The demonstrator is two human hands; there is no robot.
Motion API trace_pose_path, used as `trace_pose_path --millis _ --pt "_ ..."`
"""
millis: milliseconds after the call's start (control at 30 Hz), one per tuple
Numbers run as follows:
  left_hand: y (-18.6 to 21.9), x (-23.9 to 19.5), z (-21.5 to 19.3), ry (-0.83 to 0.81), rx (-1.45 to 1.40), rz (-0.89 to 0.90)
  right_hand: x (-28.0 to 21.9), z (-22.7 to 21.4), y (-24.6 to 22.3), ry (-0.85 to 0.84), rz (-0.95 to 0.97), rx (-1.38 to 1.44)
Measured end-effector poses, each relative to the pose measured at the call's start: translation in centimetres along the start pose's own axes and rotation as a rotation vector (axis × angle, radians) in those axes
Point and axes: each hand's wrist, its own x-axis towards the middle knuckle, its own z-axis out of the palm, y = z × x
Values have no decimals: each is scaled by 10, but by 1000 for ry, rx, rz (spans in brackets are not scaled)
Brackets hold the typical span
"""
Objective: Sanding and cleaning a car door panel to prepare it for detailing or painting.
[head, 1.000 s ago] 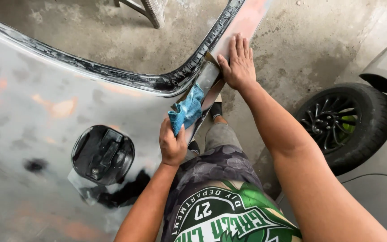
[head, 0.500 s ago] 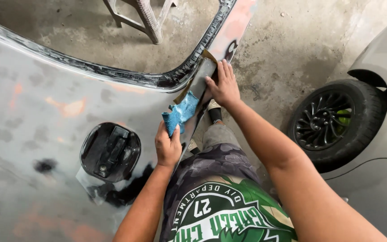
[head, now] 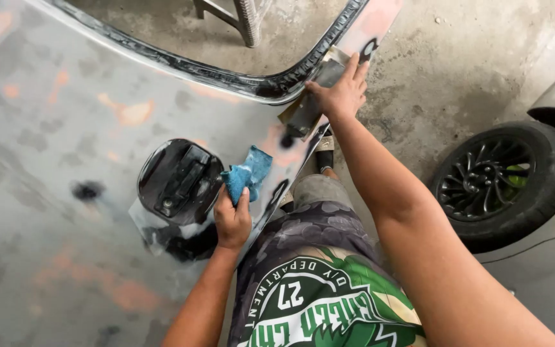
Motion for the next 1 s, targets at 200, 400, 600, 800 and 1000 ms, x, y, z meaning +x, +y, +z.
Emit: trace_pose_path --millis 200,400,600,800,1000 --pt "-5 -25 -16 37 17 -33 -49 20 -21 -10 137 -34" --pt "-2 -29 -15 5 41 -10 -65 32 -24 8 97 -75" --pt "7 -11 1 -31 39 -43 -64 25 -29 -26 102 -58" --pt "19 6 17 -87 8 -75 -61 24 -29 -27 110 -56" --pt "13 31 43 -84 16 8 -47 -12 11 -115 -245 -232"
